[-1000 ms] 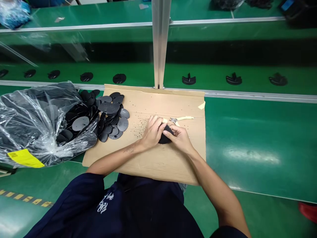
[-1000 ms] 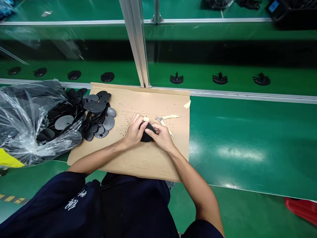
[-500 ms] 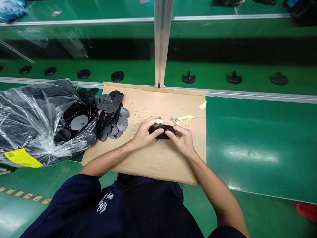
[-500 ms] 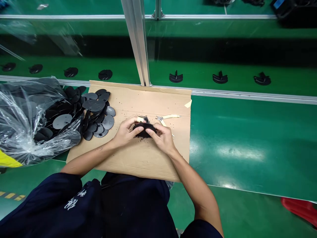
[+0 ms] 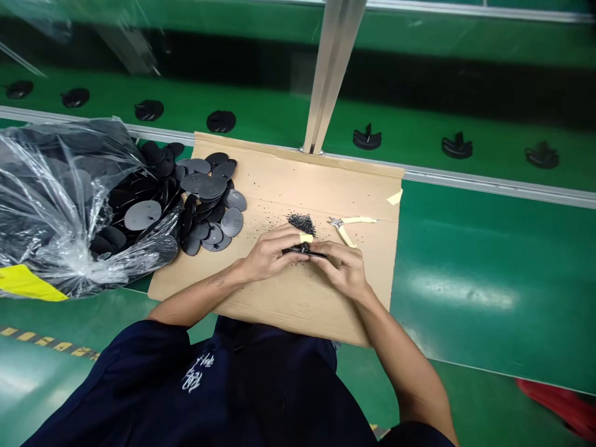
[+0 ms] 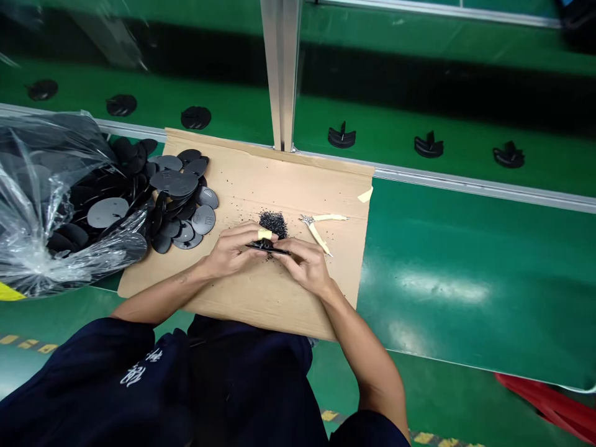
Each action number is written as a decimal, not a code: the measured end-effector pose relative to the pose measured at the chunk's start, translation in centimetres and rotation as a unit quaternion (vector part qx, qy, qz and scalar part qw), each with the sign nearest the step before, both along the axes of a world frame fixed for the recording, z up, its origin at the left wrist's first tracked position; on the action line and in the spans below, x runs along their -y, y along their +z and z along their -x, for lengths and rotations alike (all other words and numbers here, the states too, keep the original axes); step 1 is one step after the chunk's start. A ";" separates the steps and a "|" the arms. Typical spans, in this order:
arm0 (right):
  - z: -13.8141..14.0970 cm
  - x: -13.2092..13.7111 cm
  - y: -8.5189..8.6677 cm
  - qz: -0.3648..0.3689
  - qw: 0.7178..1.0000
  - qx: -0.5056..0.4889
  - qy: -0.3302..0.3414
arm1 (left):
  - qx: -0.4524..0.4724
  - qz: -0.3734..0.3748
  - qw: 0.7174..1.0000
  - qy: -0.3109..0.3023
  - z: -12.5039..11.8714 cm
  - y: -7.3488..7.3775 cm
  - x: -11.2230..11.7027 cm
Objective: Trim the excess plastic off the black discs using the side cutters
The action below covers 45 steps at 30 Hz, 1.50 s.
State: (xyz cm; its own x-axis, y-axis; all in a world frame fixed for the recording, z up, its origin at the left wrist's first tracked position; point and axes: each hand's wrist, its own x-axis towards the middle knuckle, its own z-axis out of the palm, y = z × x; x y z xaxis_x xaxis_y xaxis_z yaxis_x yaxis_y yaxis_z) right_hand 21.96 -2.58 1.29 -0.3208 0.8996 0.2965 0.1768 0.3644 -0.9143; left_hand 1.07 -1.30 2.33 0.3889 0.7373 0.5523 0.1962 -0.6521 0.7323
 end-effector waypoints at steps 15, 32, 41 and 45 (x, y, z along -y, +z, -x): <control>-0.3 0.0 -0.5 0.004 0.998 0.047 0.036 | -0.003 -0.022 1.000 0.000 0.5 -0.3 0.4; -0.3 0.1 -0.3 0.002 0.999 0.024 0.041 | 0.002 -0.003 1.000 -0.027 0.4 0.0 0.4; -4.6 -3.3 0.1 -0.065 0.941 0.322 -0.087 | -0.015 0.084 0.994 0.067 0.8 -0.4 0.1; -5.9 -3.7 -0.8 -0.033 0.904 0.403 -0.138 | -0.028 0.125 0.986 0.108 1.0 -0.5 0.0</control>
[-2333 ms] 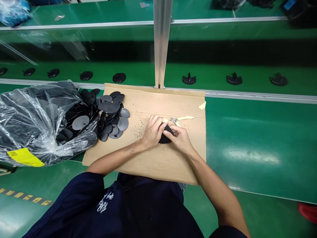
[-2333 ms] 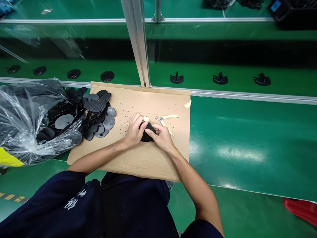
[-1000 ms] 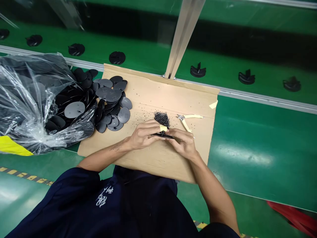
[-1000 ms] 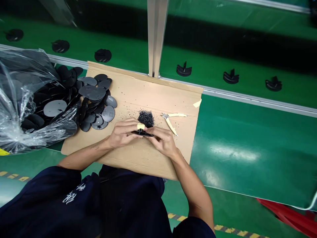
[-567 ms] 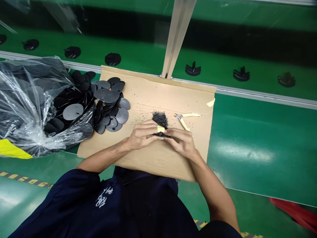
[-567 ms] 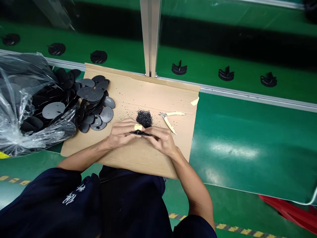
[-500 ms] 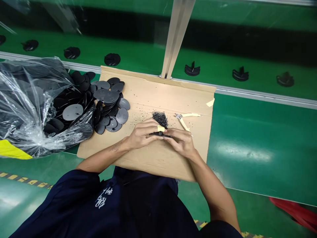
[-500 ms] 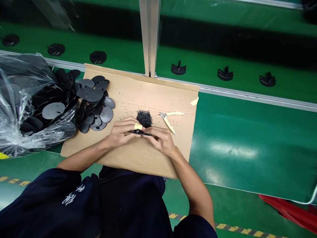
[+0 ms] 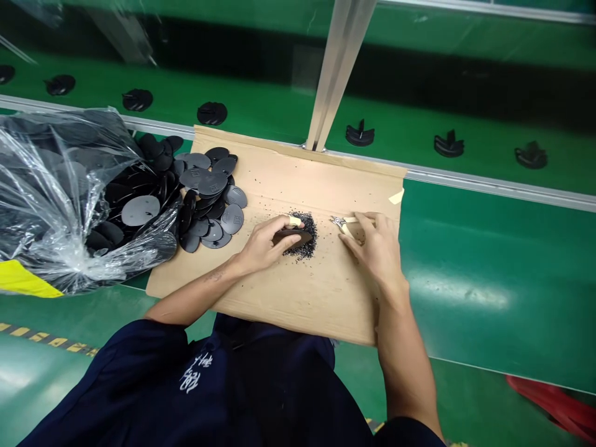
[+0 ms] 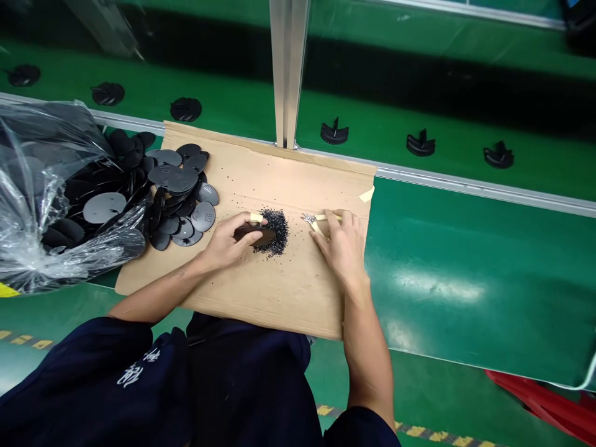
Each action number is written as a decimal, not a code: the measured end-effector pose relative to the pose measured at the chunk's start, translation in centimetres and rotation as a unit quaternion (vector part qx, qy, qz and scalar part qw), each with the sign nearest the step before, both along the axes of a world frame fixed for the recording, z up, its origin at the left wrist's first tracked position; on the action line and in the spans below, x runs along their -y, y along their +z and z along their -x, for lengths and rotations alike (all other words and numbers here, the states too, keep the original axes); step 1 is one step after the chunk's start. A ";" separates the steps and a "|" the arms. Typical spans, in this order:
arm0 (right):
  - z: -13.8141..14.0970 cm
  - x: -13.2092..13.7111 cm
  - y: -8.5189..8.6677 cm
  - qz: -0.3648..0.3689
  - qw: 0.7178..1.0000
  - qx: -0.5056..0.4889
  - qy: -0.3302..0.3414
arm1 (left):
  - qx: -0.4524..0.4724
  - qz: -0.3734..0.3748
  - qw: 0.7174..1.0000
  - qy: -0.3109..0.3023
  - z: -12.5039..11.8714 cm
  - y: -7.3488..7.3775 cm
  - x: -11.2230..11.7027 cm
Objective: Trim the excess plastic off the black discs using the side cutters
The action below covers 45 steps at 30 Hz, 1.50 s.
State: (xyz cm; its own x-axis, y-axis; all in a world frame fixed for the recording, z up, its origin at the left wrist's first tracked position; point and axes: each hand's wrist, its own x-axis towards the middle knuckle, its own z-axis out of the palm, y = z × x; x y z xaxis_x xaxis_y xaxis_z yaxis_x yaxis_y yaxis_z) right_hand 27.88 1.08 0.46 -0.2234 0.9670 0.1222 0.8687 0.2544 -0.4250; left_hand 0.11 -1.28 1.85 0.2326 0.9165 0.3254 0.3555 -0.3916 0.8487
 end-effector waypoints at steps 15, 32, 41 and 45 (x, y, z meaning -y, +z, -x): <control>4.0 2.1 2.3 -0.017 0.955 -0.248 0.161 | 0.058 -0.048 0.996 -0.040 -0.2 0.1 -0.2; 3.6 2.4 1.8 -0.113 0.949 -0.235 0.176 | 0.073 -0.070 0.994 -0.037 -0.4 -0.1 -0.2; 4.5 2.8 2.1 -0.057 0.942 -0.294 0.153 | 0.055 -0.081 0.994 -0.053 -0.2 0.1 -0.2; 4.6 2.5 2.0 -0.030 0.944 -0.303 0.127 | 0.002 -0.116 0.993 -0.022 0.0 0.0 -0.3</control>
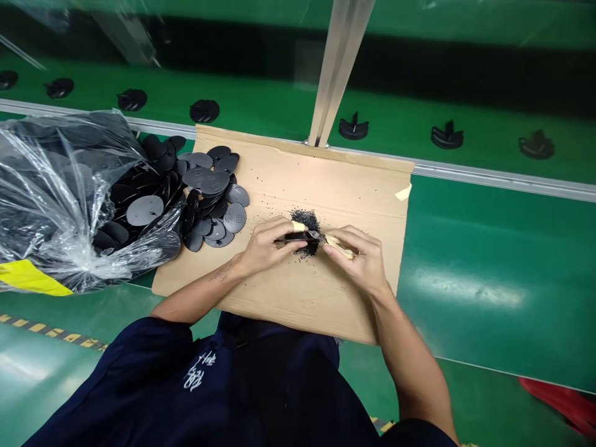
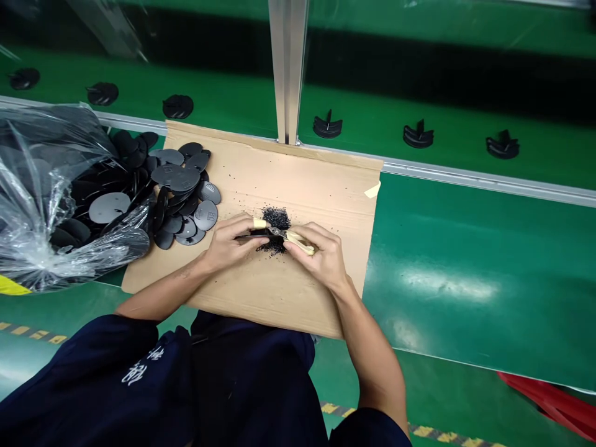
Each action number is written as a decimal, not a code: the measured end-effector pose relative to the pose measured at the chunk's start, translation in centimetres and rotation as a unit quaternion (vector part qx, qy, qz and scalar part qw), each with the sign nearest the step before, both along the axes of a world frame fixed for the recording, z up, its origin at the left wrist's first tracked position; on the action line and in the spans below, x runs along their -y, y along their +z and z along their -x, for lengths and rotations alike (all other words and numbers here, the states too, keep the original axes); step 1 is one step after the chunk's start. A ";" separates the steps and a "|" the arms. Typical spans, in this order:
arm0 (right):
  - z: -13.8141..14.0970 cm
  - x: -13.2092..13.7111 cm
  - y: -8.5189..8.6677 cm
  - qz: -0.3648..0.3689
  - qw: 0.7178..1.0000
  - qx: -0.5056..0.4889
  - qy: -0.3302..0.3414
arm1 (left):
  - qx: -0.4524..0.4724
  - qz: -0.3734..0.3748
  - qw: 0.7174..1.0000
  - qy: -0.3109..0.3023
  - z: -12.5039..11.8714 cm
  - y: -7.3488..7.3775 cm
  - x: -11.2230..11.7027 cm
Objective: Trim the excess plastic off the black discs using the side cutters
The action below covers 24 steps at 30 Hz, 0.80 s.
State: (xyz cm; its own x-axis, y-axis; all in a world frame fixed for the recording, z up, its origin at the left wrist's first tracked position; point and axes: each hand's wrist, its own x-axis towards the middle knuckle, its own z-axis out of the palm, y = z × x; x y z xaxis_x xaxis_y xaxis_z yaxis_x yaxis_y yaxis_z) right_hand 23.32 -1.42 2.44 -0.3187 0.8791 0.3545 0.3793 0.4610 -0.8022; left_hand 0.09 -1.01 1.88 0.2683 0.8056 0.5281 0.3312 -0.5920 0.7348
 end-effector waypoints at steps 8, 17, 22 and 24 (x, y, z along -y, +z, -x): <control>-0.7 -0.5 -0.4 -0.116 0.985 0.120 -0.030 | -0.094 -0.048 0.994 -0.015 0.0 -0.5 -0.1; -0.8 -0.3 0.8 0.042 0.998 -0.027 0.031 | 0.005 0.114 0.991 0.076 0.0 -0.6 -0.1; 0.3 0.5 0.6 0.080 0.988 -0.040 0.122 | 0.139 0.205 0.968 0.038 -0.4 -1.3 -0.2; 0.5 0.7 0.3 0.050 0.993 -0.023 0.100 | 0.147 0.209 0.967 0.011 -0.5 -1.6 -0.2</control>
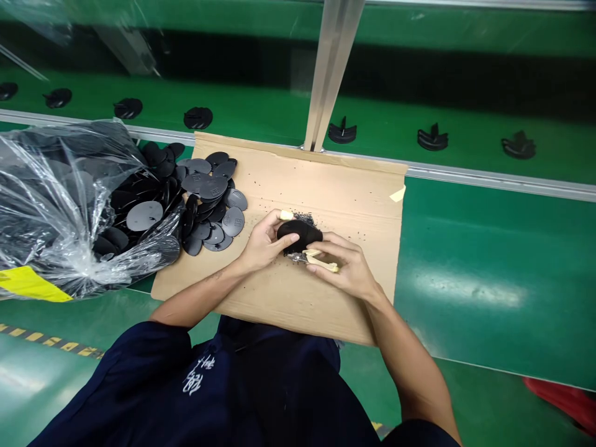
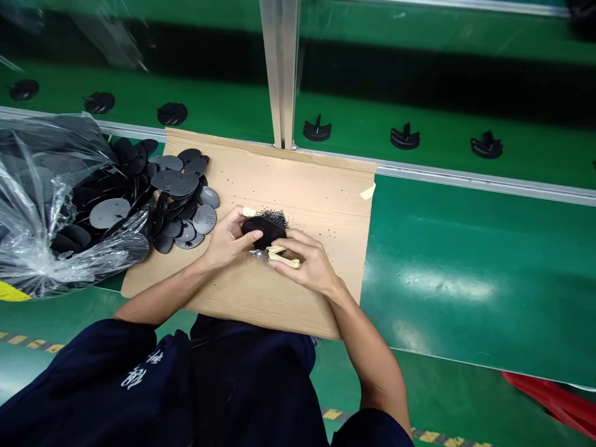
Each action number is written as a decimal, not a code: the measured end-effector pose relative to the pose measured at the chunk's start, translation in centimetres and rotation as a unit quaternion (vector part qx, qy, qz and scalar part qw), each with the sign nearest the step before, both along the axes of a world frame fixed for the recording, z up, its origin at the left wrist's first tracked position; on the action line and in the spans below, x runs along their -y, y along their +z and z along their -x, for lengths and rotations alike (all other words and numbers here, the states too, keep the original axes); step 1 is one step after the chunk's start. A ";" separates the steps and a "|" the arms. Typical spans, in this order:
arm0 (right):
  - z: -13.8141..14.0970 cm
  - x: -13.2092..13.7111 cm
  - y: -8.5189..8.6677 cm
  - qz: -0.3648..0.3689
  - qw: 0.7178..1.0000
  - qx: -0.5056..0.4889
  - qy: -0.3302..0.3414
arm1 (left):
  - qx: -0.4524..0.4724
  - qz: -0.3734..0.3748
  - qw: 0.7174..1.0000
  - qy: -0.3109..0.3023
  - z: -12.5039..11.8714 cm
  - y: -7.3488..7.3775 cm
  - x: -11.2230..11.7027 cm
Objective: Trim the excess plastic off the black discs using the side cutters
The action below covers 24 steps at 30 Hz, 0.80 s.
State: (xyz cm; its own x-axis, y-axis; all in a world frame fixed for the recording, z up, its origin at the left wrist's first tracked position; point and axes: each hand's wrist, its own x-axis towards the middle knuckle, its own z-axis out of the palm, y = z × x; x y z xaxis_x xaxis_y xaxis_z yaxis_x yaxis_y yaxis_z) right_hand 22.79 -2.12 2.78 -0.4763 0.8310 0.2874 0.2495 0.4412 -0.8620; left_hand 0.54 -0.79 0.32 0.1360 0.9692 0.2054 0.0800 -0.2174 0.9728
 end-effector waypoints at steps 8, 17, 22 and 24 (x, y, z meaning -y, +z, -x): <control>-0.6 -0.3 0.7 -0.065 0.998 -0.024 -0.001 | -0.152 -0.075 0.981 -0.094 0.5 0.8 0.2; -2.0 -1.1 0.4 -0.135 0.984 0.037 -0.107 | -0.025 -0.042 0.996 -0.079 0.2 1.0 0.4; -2.1 -1.1 0.2 -0.158 0.982 0.061 -0.086 | -0.025 -0.080 0.995 -0.062 0.3 1.1 0.4; -2.1 -1.1 0.2 -0.166 0.980 0.066 -0.085 | -0.023 -0.095 0.994 -0.058 0.3 1.1 0.3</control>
State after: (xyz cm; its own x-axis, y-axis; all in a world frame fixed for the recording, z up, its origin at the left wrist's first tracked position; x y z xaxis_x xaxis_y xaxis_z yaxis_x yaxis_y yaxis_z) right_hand 24.88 -1.03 3.01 -0.3911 0.7721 0.5009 0.4438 0.6350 -0.6323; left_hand 0.26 -1.11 1.45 0.2574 0.8908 0.3745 0.0883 -0.4076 0.9089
